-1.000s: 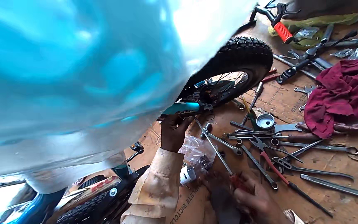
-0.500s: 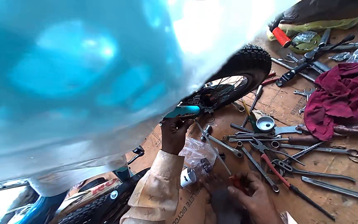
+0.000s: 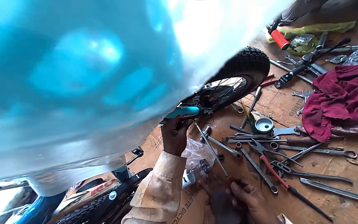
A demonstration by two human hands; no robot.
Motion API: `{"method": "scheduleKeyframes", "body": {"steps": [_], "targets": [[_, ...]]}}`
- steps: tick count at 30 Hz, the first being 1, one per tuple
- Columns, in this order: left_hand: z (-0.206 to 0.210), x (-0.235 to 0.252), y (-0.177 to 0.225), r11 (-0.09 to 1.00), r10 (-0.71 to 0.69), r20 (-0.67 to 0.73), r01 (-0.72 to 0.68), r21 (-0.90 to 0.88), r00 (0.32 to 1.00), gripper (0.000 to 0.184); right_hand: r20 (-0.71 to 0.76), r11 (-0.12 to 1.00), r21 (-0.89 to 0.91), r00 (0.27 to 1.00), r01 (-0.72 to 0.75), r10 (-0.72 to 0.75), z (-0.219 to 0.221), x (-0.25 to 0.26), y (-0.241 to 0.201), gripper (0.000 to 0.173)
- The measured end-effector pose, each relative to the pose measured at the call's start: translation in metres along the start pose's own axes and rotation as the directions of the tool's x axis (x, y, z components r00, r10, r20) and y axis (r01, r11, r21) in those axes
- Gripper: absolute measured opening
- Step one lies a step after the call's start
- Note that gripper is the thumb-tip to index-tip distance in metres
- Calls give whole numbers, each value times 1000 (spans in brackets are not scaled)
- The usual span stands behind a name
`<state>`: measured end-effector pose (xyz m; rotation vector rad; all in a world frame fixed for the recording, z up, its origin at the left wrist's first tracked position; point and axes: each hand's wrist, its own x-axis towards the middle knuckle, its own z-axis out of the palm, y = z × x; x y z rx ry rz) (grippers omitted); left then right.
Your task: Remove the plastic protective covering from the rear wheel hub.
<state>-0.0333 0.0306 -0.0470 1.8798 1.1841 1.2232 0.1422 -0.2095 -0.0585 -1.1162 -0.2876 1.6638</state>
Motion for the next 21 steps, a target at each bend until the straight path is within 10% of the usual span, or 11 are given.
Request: {"method": "scheduleKeyframes", "body": {"steps": [4, 8, 11, 13, 15, 17, 21], "targets": [[-1, -1, 1, 1000, -11, 4, 11, 20, 1000, 11, 332, 905, 319, 928, -281, 171, -7, -2, 0, 40], [-1, -1, 1, 1000, -17, 7, 17, 23, 1000, 11, 3, 977, -149, 988, 154, -155, 7, -7, 0, 41], [-1, -1, 1, 1000, -15, 11, 14, 19, 1000, 10, -150, 821, -463, 883, 334, -444, 9, -6, 8, 30], [-1, -1, 2, 1000, -18, 10, 18, 20, 1000, 10, -124, 884, -366, 926, 293, -358, 5, -7, 4, 24], [-1, -2, 3, 1000, -22, 9, 22, 8, 1000, 10, 64, 994, 107, 998, 16, -23, -1, -9, -3, 25], [0, -1, 4, 999, -22, 13, 22, -23, 1000, 11, 320, 892, 368, 936, -262, 143, -6, -7, -3, 35], [-2, -2, 4, 999, -34, 18, 34, -14, 999, 10, 113, 994, -59, 990, 94, -87, 5, -10, -3, 40]]}}
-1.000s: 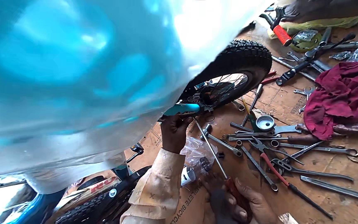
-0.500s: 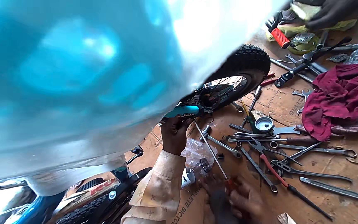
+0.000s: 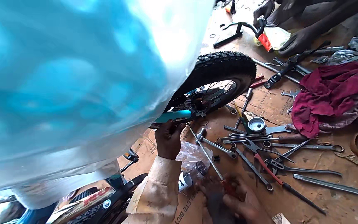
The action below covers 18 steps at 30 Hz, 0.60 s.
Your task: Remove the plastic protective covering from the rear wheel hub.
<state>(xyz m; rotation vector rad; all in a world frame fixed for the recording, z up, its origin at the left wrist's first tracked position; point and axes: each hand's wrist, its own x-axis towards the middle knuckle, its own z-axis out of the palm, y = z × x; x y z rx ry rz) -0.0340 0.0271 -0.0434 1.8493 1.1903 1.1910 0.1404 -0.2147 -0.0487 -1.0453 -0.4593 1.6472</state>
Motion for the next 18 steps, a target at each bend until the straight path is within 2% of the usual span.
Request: {"method": "scheduleKeyframes", "body": {"steps": [1, 3, 5, 6, 7, 8, 9, 10, 11, 12, 13, 14, 16, 17, 18], "targets": [[-1, -1, 0, 1000, -5, 4, 5, -7, 1000, 10, -91, 982, -171, 991, 83, -100, 2, 0, 2, 47], [0, 0, -2, 1000, -2, 6, 2, -21, 1000, 10, -267, 898, -400, 913, 185, -307, 5, 3, 12, 44], [2, -1, -2, 1000, -3, -3, 3, -17, 1000, 9, -317, 861, -446, 857, 244, -407, 4, 5, 17, 33], [2, -1, -1, 1000, -7, -6, 7, -11, 1000, 9, -319, 907, -353, 882, 229, -347, 4, 4, 15, 26], [2, 0, -1, 1000, -10, -12, 10, -5, 1000, 8, -296, 976, -162, 937, 144, -188, 4, 2, 8, 20], [2, 0, -1, 1000, -13, -16, 13, 2, 1000, 8, -201, 994, 106, 979, -4, 25, 2, 1, 3, 21], [2, 0, 0, 1000, -13, -17, 13, 10, 1000, 8, -35, 930, 329, 982, -163, 185, -1, 1, 1, 29], [2, -1, 0, 1000, -9, -16, 10, 23, 1000, 7, 97, 850, 452, 962, -269, 253, -3, 0, 2, 35], [2, 0, -1, 999, 0, -17, 1, 37, 1000, 8, 166, 816, 491, 952, -306, 257, -4, 1, 3, 36], [2, 0, -2, 999, 9, -15, -8, 50, 1000, 8, 160, 854, 447, 963, -267, 217, -4, 1, 3, 33], [1, 0, -1, 999, 10, -14, -9, 54, 1000, 9, 107, 933, 317, 984, -171, 144, -3, 1, 4, 32], [1, 0, -1, 998, 9, -12, -8, 55, 1000, 10, 31, 990, 133, 998, -56, 52, -2, 1, 4, 39], [1, 0, -1, 998, 13, -15, -12, 63, 1000, 9, -159, 968, -230, 977, 102, -141, 3, 2, 5, 44], [2, 0, -1, 998, 16, -19, -15, 65, 1000, 9, -243, 929, -345, 944, 131, -223, 6, 2, 7, 40], [3, -1, -2, 998, 20, -25, -19, 61, 999, 9, -300, 912, -384, 914, 146, -272, 7, 2, 9, 34]]}}
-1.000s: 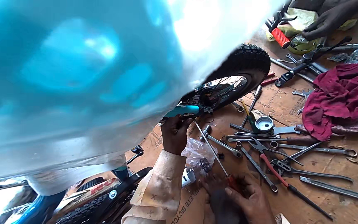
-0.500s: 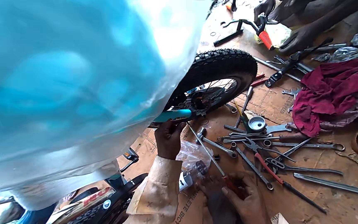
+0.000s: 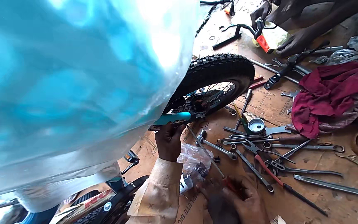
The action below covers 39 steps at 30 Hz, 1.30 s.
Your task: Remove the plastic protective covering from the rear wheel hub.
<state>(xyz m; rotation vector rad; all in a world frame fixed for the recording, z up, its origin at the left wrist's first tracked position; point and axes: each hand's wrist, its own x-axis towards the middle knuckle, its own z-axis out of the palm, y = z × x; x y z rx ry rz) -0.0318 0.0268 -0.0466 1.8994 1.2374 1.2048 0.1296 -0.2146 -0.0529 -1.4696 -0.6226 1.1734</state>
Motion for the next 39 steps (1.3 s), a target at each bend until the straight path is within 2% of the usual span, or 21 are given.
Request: {"method": "scheduleKeyframes", "body": {"steps": [2, 4, 6, 7, 8, 11, 13, 15, 16, 18, 20, 22, 24, 26, 28, 29, 31, 33, 35, 37, 39], "targets": [[2, -1, -1, 1000, 6, -20, -7, -7, 1000, 9, 20, 981, 150, 993, -121, 120, -3, 3, -3, 21], [2, 0, -2, 1000, 9, -32, -9, 1, 999, 10, 313, 767, 433, 877, -473, 364, -10, 9, -7, 22], [2, -1, -2, 1000, 9, -22, -9, -2, 1000, 10, 565, 544, 526, 747, -654, 351, -16, 9, -2, 35], [3, 0, -2, 1000, 12, -21, -12, -11, 1000, 10, 590, 548, 530, 746, -647, 309, -17, 9, 0, 37], [2, 0, -1, 1000, 13, -20, -14, -20, 1000, 10, 553, 645, 504, 788, -574, 270, -16, 8, 0, 35], [1, 0, 0, 1000, 5, -12, -5, -18, 1000, 10, 265, 953, 222, 953, -207, 146, -10, 6, -5, 44], [0, -1, 1, 1000, 2, -2, -2, -17, 1000, 10, 41, 995, 73, 997, -65, 63, -5, 4, -5, 35], [1, 0, 1, 1000, 5, -4, -5, -15, 1000, 8, 12, 989, 114, 995, -97, 96, -7, 4, -7, 22], [0, 1, 1, 1000, 7, -4, -7, -14, 1000, 8, 107, 943, 247, 974, -222, 201, -11, 6, -10, 17], [-1, 0, 0, 1000, 4, 5, -4, -15, 1000, 8, 462, 688, 460, 813, -561, 354, -18, 10, -12, 32], [-2, 0, -1, 1000, 4, 12, -4, -8, 1000, 8, 641, 519, 495, 696, -697, 324, -19, 11, -10, 39], [-2, 1, -2, 1000, 13, 14, -13, 8, 1000, 7, 537, 709, 445, 797, -546, 277, -16, 8, -11, 32], [-3, 1, 0, 1000, 7, 21, -7, 11, 1000, 9, 351, 944, 235, 925, -233, 141, -13, 6, -10, 43], [-3, 1, 1, 1000, 4, 27, -4, -4, 1000, 11, 134, 1000, 19, 991, -19, 16, -9, 5, -5, 41], [-2, 1, 0, 1000, 7, 25, -7, -12, 1000, 11, 54, 999, 29, 998, -20, 18, -9, 7, -4, 28], [-2, 1, 0, 1000, 9, 21, -9, -13, 1000, 10, 108, 982, 149, 989, -112, 97, -12, 9, -6, 22], [-2, 1, 0, 1000, 11, 13, -11, -6, 1000, 9, 379, 787, 432, 880, -441, 285, -16, 11, -10, 27], [-1, 1, 0, 1000, 12, 17, -12, 1, 1000, 8, 594, 606, 492, 750, -625, 291, -19, 12, -8, 39], [-1, 1, -1, 1000, 11, 14, -11, 6, 1000, 8, 553, 734, 435, 798, -522, 239, -18, 12, -10, 32], [-2, 2, -2, 1000, 13, 15, -13, 18, 1000, 8, 403, 938, 220, 901, -269, 164, -15, 11, -13, 42], [-2, 1, -3, 1000, 17, 19, -17, 18, 1000, 9, 187, 1000, -12, 982, -25, 27, -11, 9, -8, 43]]}}
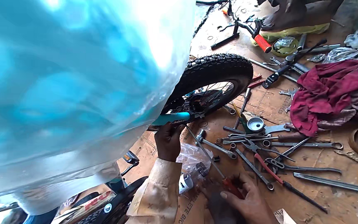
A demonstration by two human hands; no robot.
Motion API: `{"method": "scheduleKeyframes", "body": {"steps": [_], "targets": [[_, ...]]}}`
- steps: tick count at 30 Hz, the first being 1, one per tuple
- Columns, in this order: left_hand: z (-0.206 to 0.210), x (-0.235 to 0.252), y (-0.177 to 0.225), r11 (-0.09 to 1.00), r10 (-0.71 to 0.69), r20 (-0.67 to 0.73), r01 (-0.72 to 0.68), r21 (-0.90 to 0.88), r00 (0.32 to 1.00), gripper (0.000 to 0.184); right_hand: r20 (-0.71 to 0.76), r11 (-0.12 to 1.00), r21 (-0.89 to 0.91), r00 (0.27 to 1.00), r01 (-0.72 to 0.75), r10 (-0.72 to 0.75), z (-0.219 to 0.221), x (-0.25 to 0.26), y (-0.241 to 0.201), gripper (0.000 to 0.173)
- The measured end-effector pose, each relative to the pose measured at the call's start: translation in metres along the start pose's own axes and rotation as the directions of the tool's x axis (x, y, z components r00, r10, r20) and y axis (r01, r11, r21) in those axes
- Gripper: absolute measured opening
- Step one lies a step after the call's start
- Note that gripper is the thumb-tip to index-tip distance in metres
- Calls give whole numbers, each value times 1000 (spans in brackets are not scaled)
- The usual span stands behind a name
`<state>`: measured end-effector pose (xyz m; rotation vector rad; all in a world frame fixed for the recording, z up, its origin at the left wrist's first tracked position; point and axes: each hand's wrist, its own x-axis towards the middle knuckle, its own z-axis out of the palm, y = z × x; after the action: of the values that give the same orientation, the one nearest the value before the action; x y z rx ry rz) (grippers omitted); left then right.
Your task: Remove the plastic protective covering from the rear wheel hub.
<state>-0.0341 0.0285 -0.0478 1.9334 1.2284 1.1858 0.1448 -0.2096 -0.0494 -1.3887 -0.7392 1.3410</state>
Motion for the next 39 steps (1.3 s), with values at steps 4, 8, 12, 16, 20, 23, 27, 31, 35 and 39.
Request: {"method": "scheduleKeyframes", "body": {"steps": [4, 8, 12, 16, 20, 23, 27, 31, 35, 39], "targets": [[2, 0, 1, 1000, 3, -15, -4, -23, 1000, 9, -93, 998, 54, 995, 25, -20, 0, 0, 4, 19], [3, -1, 1, 1000, 8, -23, -8, -16, 1000, 8, 416, 668, 566, 867, -483, 275, -9, 2, -4, 38], [2, 1, 3, 1000, 7, -11, -7, -24, 1000, 8, 228, 934, 308, 967, -181, 113, -8, 5, -4, 48], [1, 0, 3, 1000, -21, 5, 21, -3, 1000, 9, -43, 996, 83, 998, 40, -37, -4, 4, -4, 29], [1, 0, 1, 1000, -11, 2, 11, -2, 1000, 9, 169, 904, 367, 972, -217, 165, -10, 7, -12, 21], [-1, -1, 1, 999, -39, 19, 38, 18, 999, 9, 258, 928, 313, 959, -202, 122, -17, 9, -6, 29], [-16, -15, 19, 991, 16, 78, -26, 129, 997, 28, 243, 974, -135, 946, -185, 213, -49, 11, 21, 30], [-44, -41, 45, 942, 241, -261, -160, 296, 935, 27, 8, 754, -629, 967, -191, 253, -77, 28, 31, 39], [-54, -36, 34, 961, -69, -318, 149, 233, 945, 49, -32, 729, -666, 969, 162, -244, -50, 69, -7, 46], [-46, -18, 22, 955, -222, -256, 263, 139, 941, 76, 7, 660, -591, 822, 463, -570, 7, 132, -58, 71]]}}
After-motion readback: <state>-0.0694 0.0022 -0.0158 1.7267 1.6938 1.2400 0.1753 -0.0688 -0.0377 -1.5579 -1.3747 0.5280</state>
